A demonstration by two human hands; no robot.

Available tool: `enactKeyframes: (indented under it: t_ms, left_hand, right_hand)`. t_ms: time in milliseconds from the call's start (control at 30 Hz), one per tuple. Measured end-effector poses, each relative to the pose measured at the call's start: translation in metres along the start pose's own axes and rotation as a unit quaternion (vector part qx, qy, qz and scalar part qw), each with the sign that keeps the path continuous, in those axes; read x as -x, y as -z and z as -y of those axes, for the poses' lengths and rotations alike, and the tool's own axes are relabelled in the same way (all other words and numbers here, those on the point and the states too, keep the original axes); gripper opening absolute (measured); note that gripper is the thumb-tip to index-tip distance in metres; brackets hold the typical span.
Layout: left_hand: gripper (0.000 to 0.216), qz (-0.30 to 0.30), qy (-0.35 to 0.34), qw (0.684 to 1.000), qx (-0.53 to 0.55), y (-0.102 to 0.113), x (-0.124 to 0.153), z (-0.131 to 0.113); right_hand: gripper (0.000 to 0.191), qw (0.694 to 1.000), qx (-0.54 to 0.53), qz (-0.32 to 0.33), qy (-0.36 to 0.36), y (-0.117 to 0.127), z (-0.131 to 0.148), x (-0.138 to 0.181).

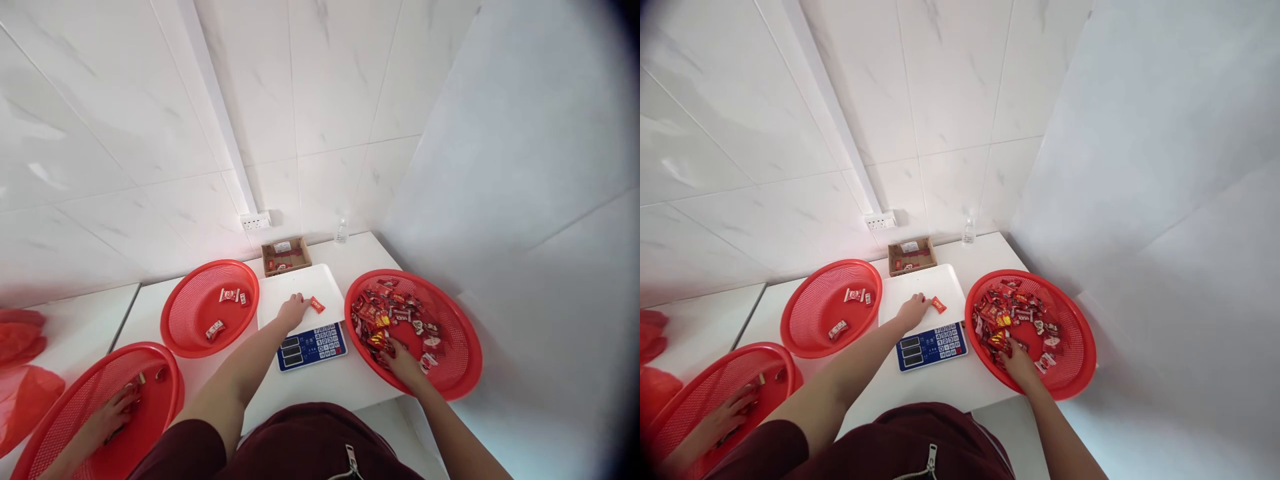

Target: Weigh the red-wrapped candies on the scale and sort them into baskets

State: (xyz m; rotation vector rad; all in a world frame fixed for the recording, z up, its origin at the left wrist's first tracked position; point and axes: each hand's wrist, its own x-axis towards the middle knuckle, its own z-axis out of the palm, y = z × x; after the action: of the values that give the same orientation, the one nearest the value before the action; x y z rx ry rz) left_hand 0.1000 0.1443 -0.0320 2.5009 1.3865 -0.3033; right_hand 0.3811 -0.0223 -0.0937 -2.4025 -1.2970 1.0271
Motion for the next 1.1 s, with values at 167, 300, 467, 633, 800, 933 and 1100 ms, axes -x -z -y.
enactKeyframes:
  t_ms: [167, 300, 467, 633, 800, 933, 1100]
  left_hand:
    - [0.036, -0.002, 0.076, 0.997, 0.008, 0.006, 0.014, 0.015]
    - [0.039, 0.001, 0.094, 0.995, 0.024, 0.013, 0.017, 0.012]
    - [0.044, 0.022, 0.033, 0.998, 0.040, 0.010, 0.003, -0.020]
    - [0.030, 0.027, 0.030, 0.998, 0.052, 0.007, -0.008, -0.032]
    - [0.026, -0.028, 0.073, 0.994, 0.079, 0.022, 0.014, 0.003]
    - [0.032, -0.099, 0.144, 0.980, 0.093, 0.038, 0.057, 0.054]
    - [0.044, -0.187, 0.297, 0.925, 0.145, 0.036, 0.105, 0.113]
  right_hand:
    - [0.059, 1.000, 0.005, -0.010, 0.010, -0.001, 0.000, -0.002]
    - [0.059, 1.000, 0.000, -0.012, 0.015, -0.006, -0.006, -0.009]
    - [0.057, 0.999, -0.037, -0.023, 0.015, -0.011, -0.013, -0.015]
    - [0.057, 0.999, -0.038, -0.028, 0.016, -0.010, -0.011, -0.010]
    - [0.058, 0.998, -0.055, -0.018, 0.005, -0.006, -0.007, -0.006]
    - [0.060, 0.999, -0.026, -0.025, 0.010, -0.001, -0.005, -0.003]
    - [0.078, 0.999, 0.013, -0.028, 0.015, 0.004, 0.016, -0.007]
